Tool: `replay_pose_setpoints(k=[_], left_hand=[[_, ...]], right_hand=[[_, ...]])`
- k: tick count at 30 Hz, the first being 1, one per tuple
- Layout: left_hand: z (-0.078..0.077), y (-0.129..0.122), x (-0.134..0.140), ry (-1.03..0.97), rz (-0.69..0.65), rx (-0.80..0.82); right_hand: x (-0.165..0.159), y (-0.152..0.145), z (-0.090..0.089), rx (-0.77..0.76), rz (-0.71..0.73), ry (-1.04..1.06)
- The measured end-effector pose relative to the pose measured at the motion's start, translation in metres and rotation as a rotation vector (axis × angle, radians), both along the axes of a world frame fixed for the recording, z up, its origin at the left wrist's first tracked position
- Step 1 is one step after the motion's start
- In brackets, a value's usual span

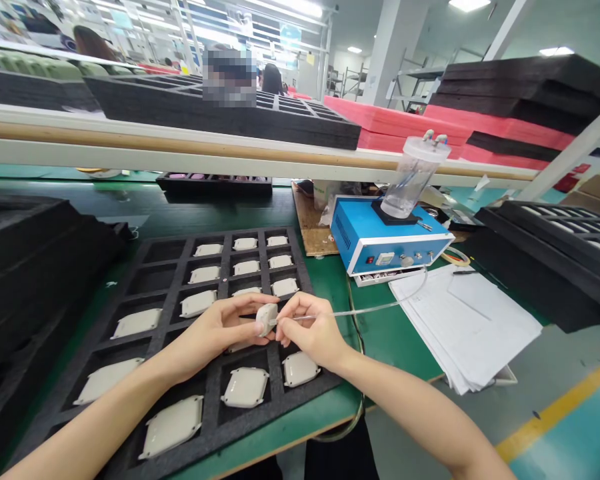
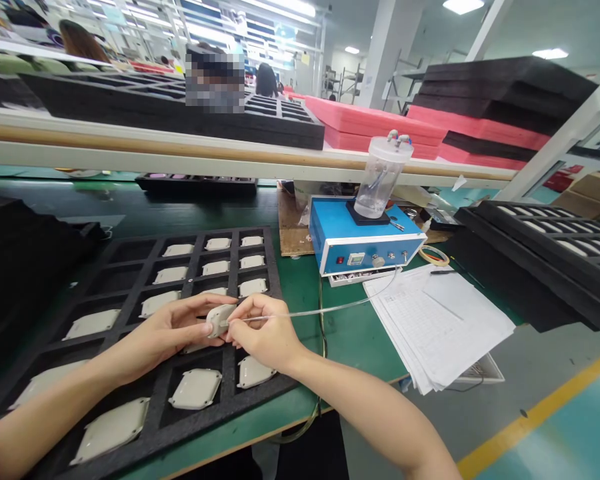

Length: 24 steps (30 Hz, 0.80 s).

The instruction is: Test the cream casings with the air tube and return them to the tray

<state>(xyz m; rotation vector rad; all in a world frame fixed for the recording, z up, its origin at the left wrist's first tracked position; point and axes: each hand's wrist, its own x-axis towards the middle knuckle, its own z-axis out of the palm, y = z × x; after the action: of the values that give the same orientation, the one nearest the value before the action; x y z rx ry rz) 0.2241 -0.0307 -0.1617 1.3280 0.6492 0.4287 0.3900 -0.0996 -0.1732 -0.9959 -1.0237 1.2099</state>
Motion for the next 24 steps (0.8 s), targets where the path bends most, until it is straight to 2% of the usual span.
replay_pose_setpoints(k=[9, 24], left_hand=[[0.0038, -0.0039, 0.0030, -0.034, 0.037, -0.009], [-0.0004, -0.0041, 0.0038, -0.118, 0.011, -0.043]], right_hand=[[0.0003, -0.0022, 0.0022, 0.020, 0.001, -0.051], [0.0042, -0.0088, 0.0065, 0.082, -0.001, -0.162]])
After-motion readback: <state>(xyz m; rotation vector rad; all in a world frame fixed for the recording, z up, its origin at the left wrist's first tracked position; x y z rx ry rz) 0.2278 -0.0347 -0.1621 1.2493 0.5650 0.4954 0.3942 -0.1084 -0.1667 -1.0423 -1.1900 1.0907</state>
